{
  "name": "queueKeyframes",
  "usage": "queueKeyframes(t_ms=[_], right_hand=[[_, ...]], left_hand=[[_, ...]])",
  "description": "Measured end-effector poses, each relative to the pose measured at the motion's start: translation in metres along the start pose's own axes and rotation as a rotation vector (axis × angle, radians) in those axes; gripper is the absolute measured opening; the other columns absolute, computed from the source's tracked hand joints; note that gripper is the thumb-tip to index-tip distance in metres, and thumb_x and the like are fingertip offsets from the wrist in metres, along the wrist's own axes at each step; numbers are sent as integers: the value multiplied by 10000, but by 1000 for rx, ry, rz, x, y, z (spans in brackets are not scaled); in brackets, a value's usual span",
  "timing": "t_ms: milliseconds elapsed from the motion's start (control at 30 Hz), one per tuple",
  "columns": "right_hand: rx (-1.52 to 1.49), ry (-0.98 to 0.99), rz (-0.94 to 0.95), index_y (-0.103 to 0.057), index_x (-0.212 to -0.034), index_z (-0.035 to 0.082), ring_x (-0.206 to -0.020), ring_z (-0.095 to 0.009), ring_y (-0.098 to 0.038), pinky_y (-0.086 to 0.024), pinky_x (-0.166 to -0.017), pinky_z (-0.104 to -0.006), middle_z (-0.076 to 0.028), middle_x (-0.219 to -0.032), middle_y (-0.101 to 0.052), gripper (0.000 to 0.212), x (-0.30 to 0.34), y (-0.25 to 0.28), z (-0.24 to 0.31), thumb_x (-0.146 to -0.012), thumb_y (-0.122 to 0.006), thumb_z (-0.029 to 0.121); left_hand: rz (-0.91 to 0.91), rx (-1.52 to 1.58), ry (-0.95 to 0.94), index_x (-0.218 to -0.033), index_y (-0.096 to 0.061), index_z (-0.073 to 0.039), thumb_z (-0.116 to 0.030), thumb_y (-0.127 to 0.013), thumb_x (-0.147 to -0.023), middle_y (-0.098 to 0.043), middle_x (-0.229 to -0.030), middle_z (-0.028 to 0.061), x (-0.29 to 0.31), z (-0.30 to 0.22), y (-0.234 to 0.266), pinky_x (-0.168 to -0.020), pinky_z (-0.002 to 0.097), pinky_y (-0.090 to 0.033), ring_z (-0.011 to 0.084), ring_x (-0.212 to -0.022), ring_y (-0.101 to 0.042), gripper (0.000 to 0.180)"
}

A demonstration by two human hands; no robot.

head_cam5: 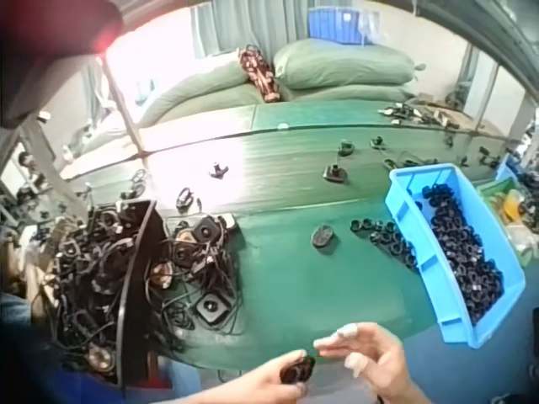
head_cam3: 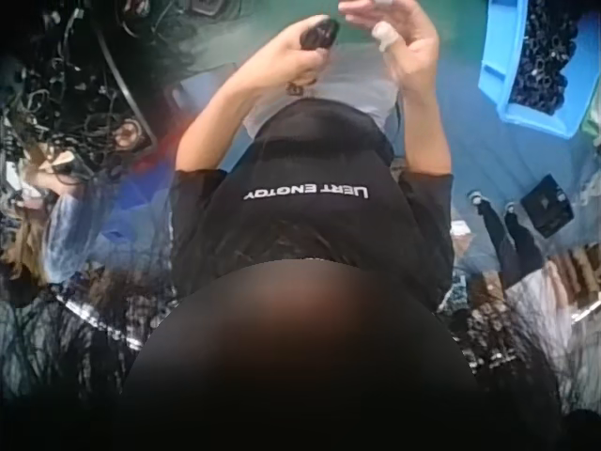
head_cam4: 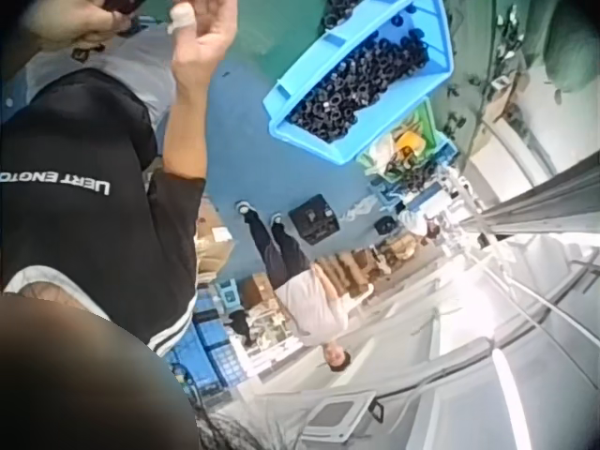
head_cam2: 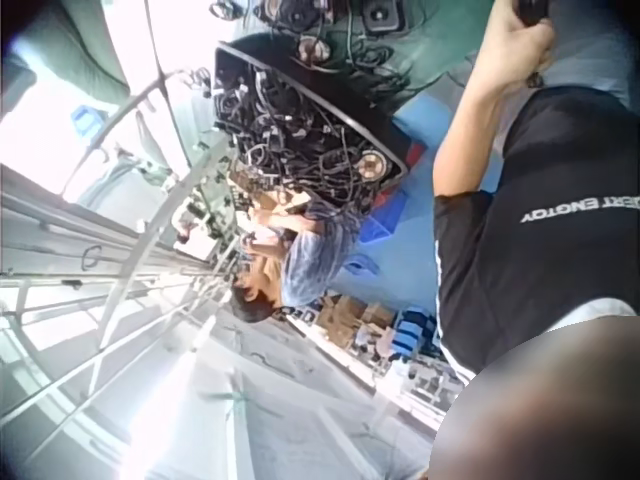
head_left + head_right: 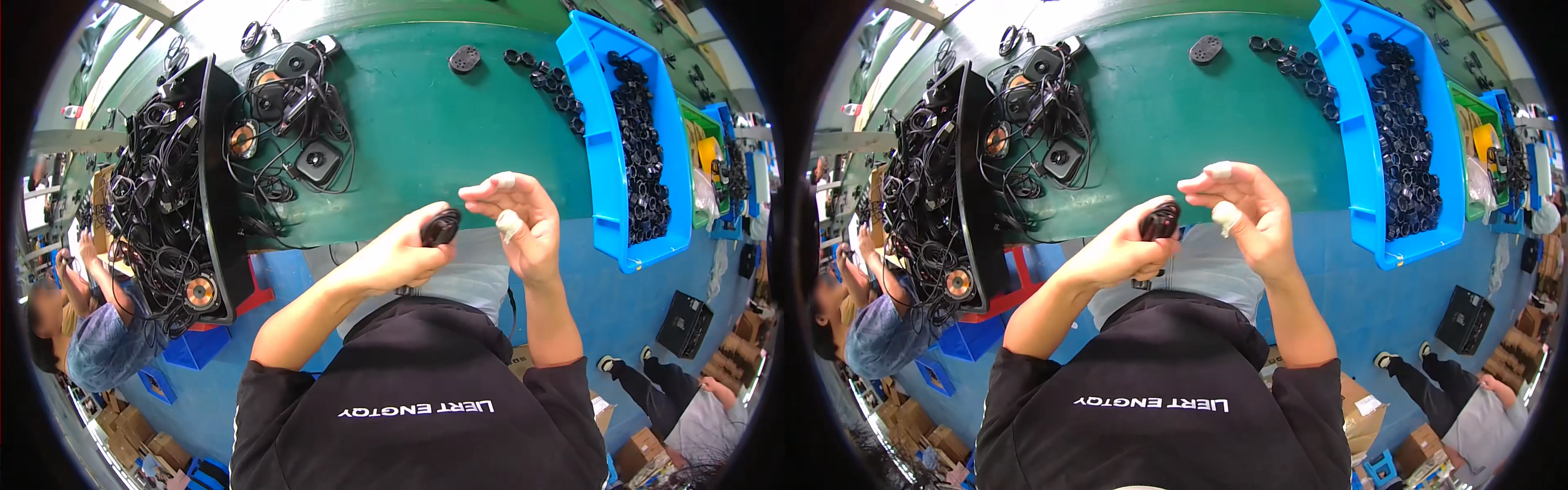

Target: Assembling small electronic camera components on a factory production line.

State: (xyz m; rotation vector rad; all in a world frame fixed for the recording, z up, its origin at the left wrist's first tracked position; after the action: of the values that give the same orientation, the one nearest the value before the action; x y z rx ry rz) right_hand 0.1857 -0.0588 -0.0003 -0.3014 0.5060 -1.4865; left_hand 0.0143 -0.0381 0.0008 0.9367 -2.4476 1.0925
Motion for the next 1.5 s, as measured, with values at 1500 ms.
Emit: queueKeyframes(t_ms=[1500], right_hand=[[401, -106, 90, -661, -968, 59, -681, -134, -499, -400, -607, -246, -39, -863, -591, 230, 4, -64, -24, -754, -668, -23]], left_hand=[[-253, -263, -100, -1166, -488, -60, 55, -478, -779, -523, -756, 6, 46, 10, 18, -443, 188, -322, 62, -542, -430, 404]])
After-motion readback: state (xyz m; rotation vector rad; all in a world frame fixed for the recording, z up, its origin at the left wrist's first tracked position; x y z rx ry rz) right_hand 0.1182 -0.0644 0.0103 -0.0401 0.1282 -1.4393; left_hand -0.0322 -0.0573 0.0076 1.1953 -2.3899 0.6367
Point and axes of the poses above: each hand's wrist, its own x-axis away from the middle knuckle, its own y-axis out of the back of the hand, z = x × y, the point moved 3 cm from there along -x, towards the middle knuckle
